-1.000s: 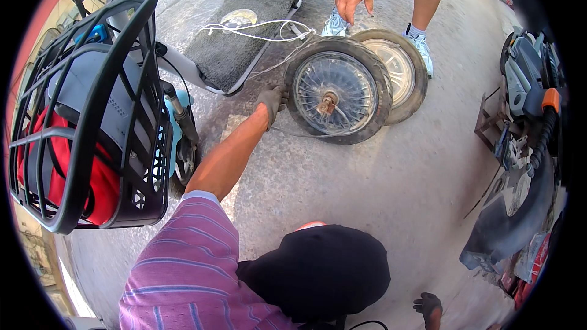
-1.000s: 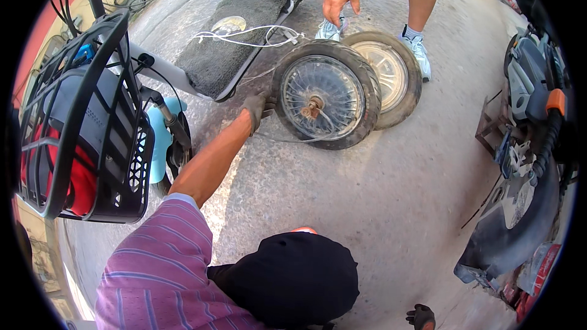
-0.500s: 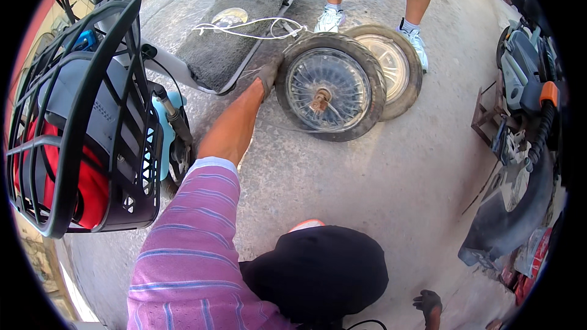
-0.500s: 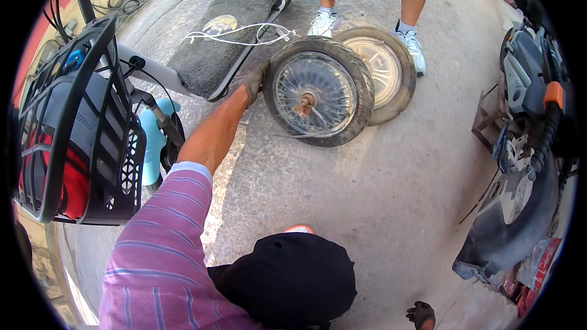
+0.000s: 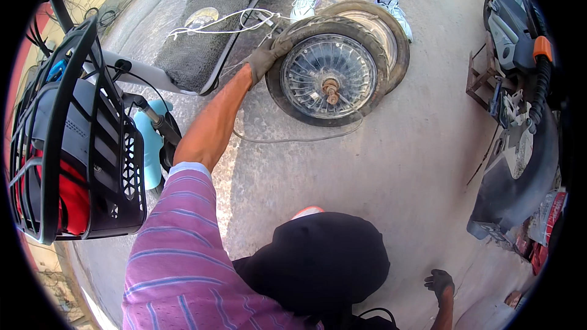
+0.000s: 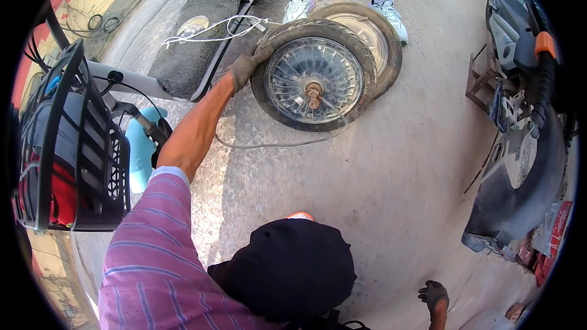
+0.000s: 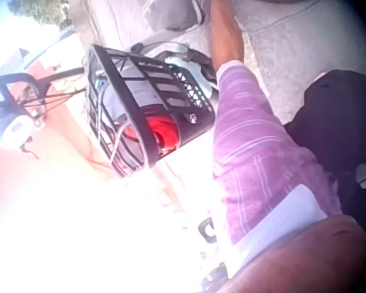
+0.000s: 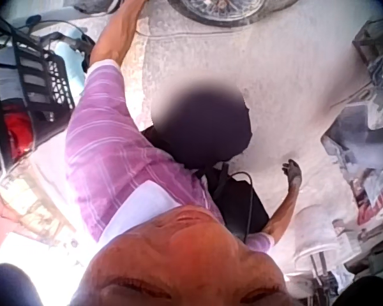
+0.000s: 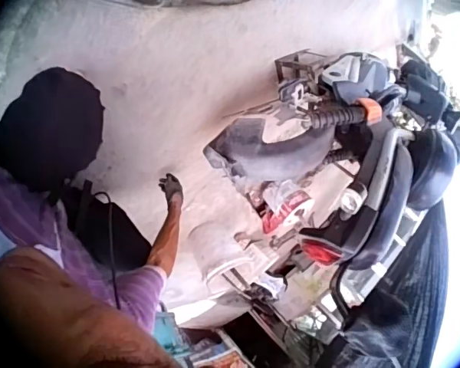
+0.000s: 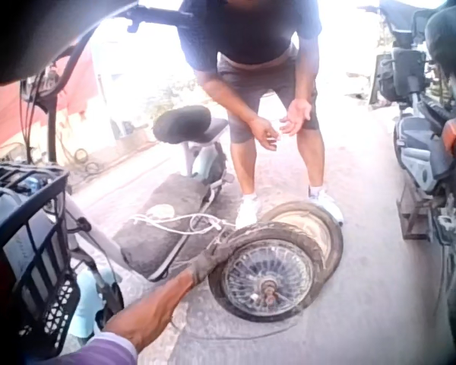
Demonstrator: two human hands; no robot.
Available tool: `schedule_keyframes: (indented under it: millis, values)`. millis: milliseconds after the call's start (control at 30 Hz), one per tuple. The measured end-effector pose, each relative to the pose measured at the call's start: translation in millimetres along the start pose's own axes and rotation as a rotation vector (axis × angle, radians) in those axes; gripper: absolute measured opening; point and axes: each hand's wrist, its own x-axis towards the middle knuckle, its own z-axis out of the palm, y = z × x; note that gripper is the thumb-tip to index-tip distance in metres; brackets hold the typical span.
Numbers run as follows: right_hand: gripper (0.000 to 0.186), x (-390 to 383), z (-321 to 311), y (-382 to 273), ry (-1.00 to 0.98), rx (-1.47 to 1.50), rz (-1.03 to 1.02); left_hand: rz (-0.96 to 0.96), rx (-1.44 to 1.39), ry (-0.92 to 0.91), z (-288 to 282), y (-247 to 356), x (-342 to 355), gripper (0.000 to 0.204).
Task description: The person puts on gloves and inspects two scooter wheels on the ground. They use a tire lever to pry at the tire bead, then retrieve a plastic bag containing small parts and place it on the floor.
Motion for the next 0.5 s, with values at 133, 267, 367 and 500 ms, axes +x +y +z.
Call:
schedule_keyframes:
  millis: [133, 267, 367, 500]
  values:
    - [0.035, -6.1, -4.0, 4.6, 0.017, 0.042, -0.045, -0.005, -0.074, 0.014, 6.8, 1.8, -4.0, 0.082]
    - [0.037, -18.9, 0.7, 8.3, 0.023, 0.018, -0.003, -0.012, -0.124, -0.001, 5.5, -3.3, -1.1, 0.081]
    - [0.037, -15.1, 0.5, 11.3, -0.001, 0.007, 0.005, -0.028, -0.147, 0.016, 0.3, -11.0, 0.0, 0.082]
    - [0.037, -21.1, 0.0, 4.7, 0.04, 0.046, -0.018, -0.055, -0.183, -0.025, 4.2, -14.4, 7.5, 0.076]
